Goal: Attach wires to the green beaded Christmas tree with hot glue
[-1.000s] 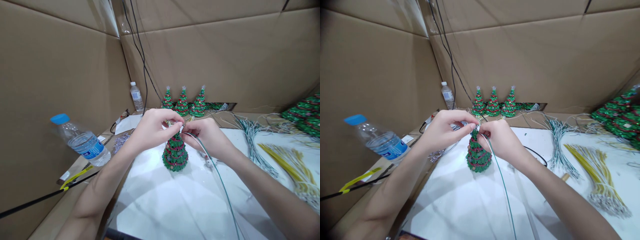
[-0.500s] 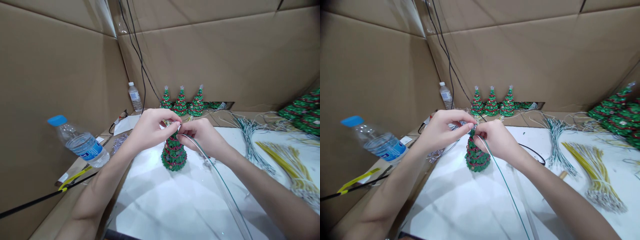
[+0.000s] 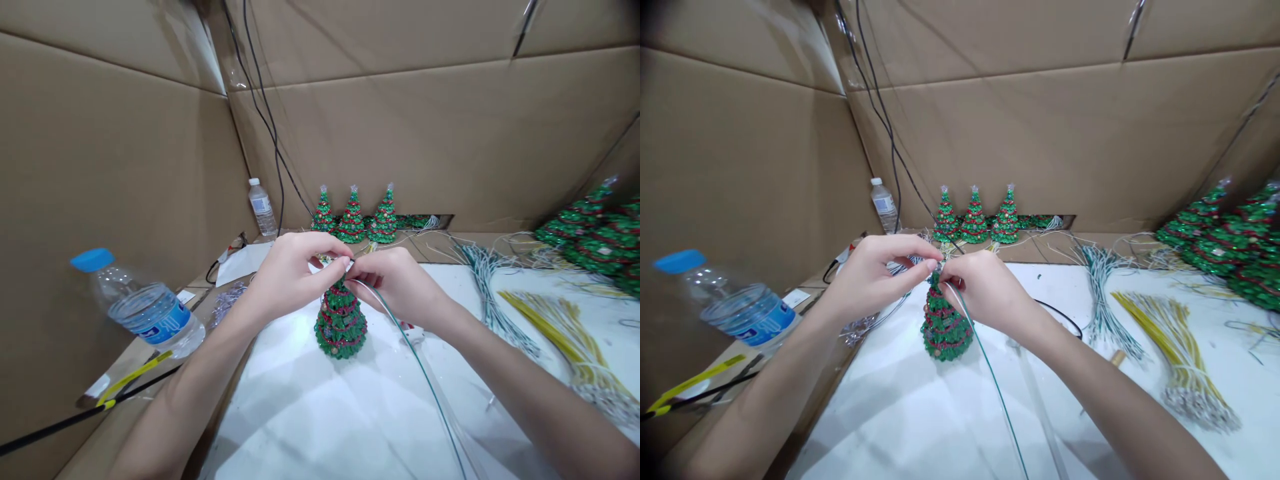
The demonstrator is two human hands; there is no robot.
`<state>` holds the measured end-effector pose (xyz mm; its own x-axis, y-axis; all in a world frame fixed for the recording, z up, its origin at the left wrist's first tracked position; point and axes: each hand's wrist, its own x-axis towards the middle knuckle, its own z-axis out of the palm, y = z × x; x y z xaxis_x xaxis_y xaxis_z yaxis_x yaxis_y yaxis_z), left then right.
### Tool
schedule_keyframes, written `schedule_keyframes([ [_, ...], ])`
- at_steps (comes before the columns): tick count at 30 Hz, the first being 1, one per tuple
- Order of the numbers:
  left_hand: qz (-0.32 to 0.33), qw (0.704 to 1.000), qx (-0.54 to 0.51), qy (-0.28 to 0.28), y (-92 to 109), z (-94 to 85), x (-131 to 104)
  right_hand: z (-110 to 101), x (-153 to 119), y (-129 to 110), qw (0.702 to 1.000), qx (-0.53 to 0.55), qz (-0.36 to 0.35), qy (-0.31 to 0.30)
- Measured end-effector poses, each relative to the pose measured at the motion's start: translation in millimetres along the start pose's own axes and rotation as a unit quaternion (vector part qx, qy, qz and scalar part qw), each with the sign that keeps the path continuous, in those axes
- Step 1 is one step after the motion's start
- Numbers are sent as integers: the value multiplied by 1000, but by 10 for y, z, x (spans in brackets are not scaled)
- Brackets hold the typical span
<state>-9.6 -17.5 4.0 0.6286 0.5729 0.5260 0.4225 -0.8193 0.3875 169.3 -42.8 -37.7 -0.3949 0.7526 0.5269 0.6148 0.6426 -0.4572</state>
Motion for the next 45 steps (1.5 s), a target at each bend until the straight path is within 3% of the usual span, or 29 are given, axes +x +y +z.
schedule_keyframes([
  [45, -1, 1000, 15, 4, -8, 13, -9, 63, -10, 41, 983, -178, -35, -25],
])
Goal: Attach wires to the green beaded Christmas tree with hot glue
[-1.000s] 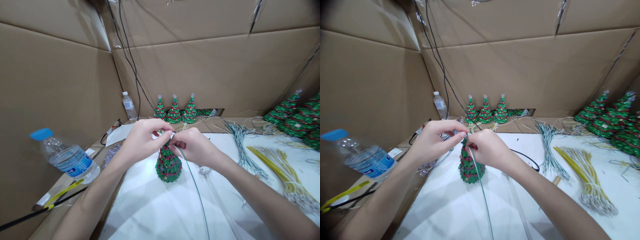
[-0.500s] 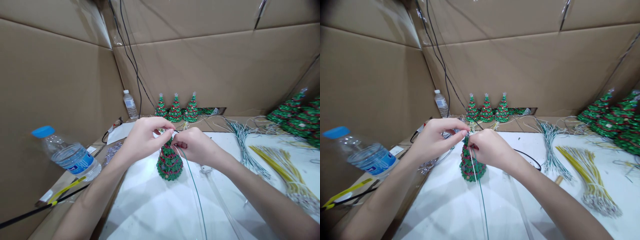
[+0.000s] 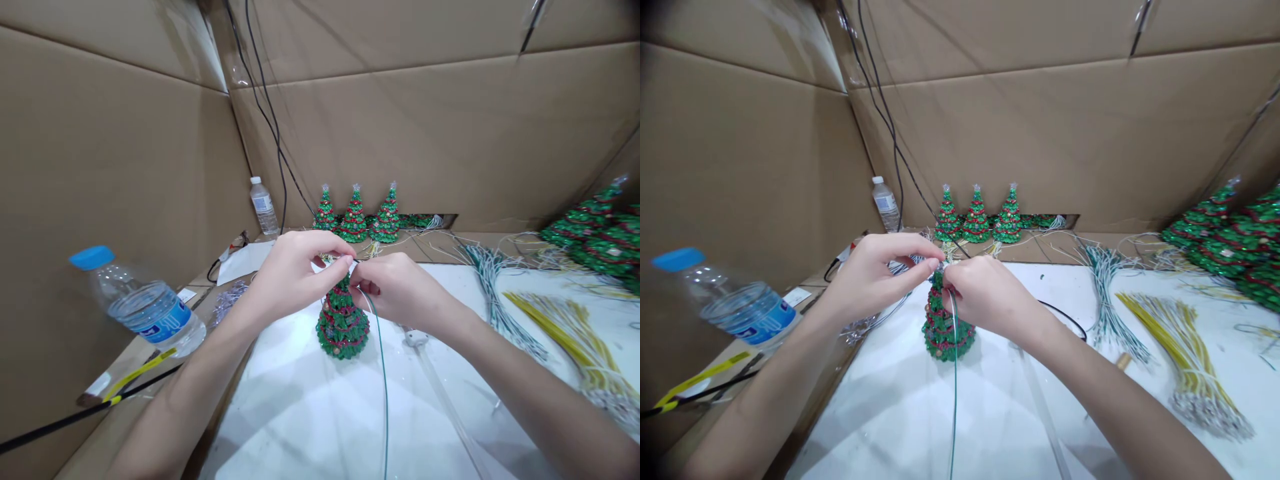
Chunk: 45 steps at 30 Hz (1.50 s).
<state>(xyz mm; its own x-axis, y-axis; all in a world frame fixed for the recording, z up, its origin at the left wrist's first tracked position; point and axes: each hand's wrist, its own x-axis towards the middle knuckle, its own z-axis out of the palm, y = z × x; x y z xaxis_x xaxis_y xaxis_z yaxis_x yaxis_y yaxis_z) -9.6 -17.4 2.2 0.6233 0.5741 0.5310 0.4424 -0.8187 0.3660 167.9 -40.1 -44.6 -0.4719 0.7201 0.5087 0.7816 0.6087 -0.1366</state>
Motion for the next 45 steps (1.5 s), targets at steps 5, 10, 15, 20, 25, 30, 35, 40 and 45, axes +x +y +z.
schedule_keyframes([
  [5, -3, 1000, -1, 1, 6, 1, 1, 1, 7, -16, 1000, -26, -10, -2],
  [10, -6, 1000, -4, 0, 7, 1, -1, 26, 9, -24, 998, -61, -19, 11],
  [15, -2, 1000, -6, 2, 4, 11, 4, 92, -3, -55, 994, -101, -35, 22],
  [20, 4, 1000, -6, 9, -1, 14, 5, 129, -10, -68, 992, -112, -58, 10],
  [25, 1, 1000, -6, 2, 5, 6, -2, 139, -8, -55, 993, -109, -47, 9],
  [30, 1, 1000, -8, 2, 12, 5, 4, 127, -3, -55, 996, -86, -35, -1],
  [35, 1, 1000, -7, 5, 4, 7, 4, 82, 5, -30, 998, -50, -25, -8],
  [40, 1, 1000, -10, 5, 3, 16, 0, 21, -6, -16, 999, -6, -38, -1],
  [45, -1, 1000, -12, -1, 8, 15, -3, 3, -10, -23, 992, 117, 5, 37],
])
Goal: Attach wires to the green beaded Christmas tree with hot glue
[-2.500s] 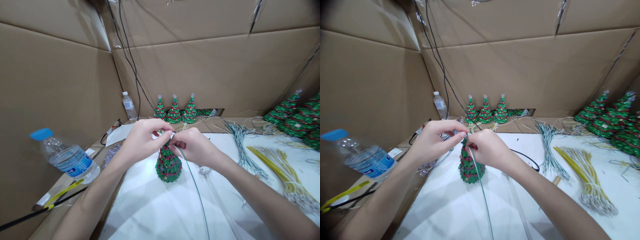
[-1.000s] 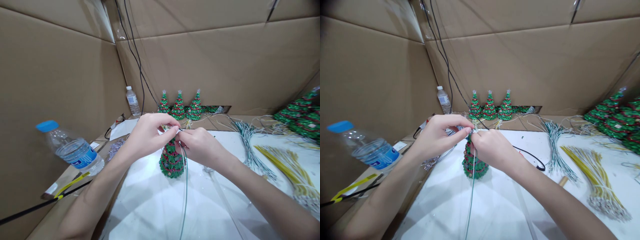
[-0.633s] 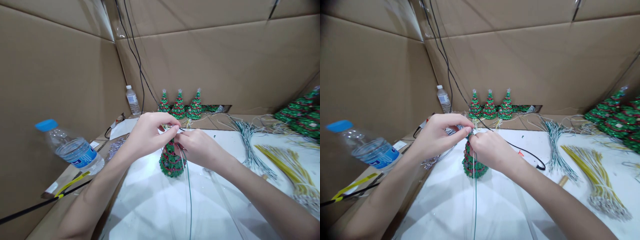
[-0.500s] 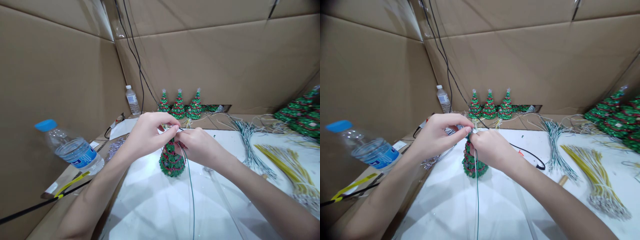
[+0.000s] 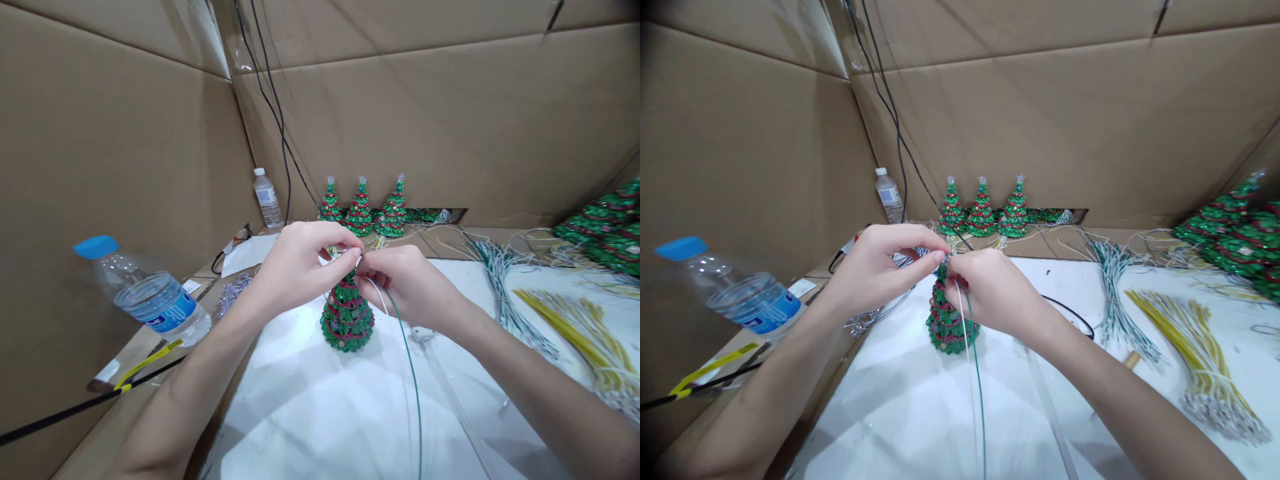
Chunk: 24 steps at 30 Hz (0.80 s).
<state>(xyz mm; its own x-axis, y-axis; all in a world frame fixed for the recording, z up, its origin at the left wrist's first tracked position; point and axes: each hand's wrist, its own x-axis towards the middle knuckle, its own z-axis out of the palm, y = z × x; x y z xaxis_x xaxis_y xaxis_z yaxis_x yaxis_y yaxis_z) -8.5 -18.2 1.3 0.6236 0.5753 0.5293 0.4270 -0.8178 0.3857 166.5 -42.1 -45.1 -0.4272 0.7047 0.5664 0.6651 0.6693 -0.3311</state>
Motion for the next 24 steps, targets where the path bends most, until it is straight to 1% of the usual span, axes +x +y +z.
schedule_keyframes([
  [3, -3, 1000, -3, -2, 5, -4, 2, 15, 11, 6, 998, 32, 53, 2],
  [5, -3, 1000, -3, -2, 8, -7, 4, 31, 16, 7, 997, 40, 70, 1],
  [10, -1, 1000, 9, -1, 6, -9, -2, 69, 6, -9, 997, 27, 66, -5],
  [16, 7, 1000, 8, 1, -8, -6, -7, 93, -9, -16, 998, -24, 65, 6],
  [24, -1, 1000, 11, -1, 9, -7, -1, 104, 4, -47, 996, -76, 42, -16],
])
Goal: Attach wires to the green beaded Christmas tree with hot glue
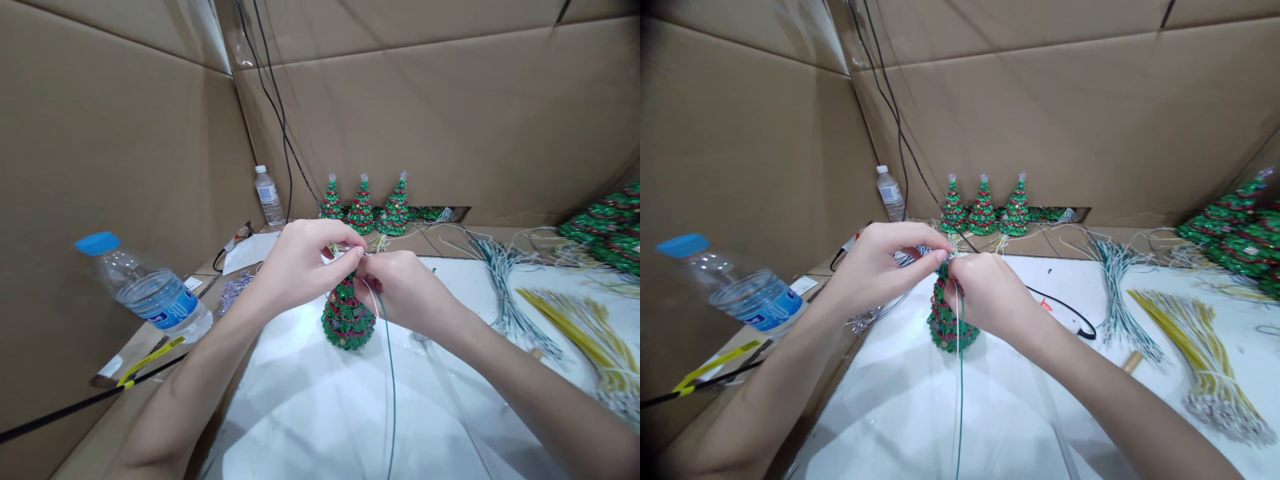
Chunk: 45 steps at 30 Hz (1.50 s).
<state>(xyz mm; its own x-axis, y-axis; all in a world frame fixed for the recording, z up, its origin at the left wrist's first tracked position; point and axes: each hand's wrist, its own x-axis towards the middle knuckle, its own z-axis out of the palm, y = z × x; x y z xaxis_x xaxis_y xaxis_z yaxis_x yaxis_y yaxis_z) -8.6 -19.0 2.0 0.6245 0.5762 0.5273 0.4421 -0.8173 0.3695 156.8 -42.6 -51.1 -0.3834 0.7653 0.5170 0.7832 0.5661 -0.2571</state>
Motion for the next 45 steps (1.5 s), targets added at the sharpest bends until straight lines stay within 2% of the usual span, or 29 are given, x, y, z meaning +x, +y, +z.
schedule_keyframes([
  [4, -4, 1000, 0, -1, 2, -3, 2, -13, -7, -37, 1000, -21, -3, -2],
  [6, -5, 1000, 0, -2, 2, -5, 3, -23, -12, -44, 1000, -24, 8, 16],
  [9, -6, 1000, 0, -3, 3, -8, 3, -43, -19, -42, 999, 22, 25, 33],
  [13, -5, 1000, -4, -2, 6, -7, 1, -60, -24, -27, 996, 75, 33, 25],
  [26, 3, 1000, 5, 6, 3, 3, -6, -59, -32, -22, 997, -20, -66, 41],
  [41, 9, 1000, 3, 2, 13, 1, 13, -43, -5, 13, 998, -24, -62, 9],
  [45, -1, 1000, -5, 1, 12, -16, 13, -62, -2, 61, 996, -25, -85, 11],
])
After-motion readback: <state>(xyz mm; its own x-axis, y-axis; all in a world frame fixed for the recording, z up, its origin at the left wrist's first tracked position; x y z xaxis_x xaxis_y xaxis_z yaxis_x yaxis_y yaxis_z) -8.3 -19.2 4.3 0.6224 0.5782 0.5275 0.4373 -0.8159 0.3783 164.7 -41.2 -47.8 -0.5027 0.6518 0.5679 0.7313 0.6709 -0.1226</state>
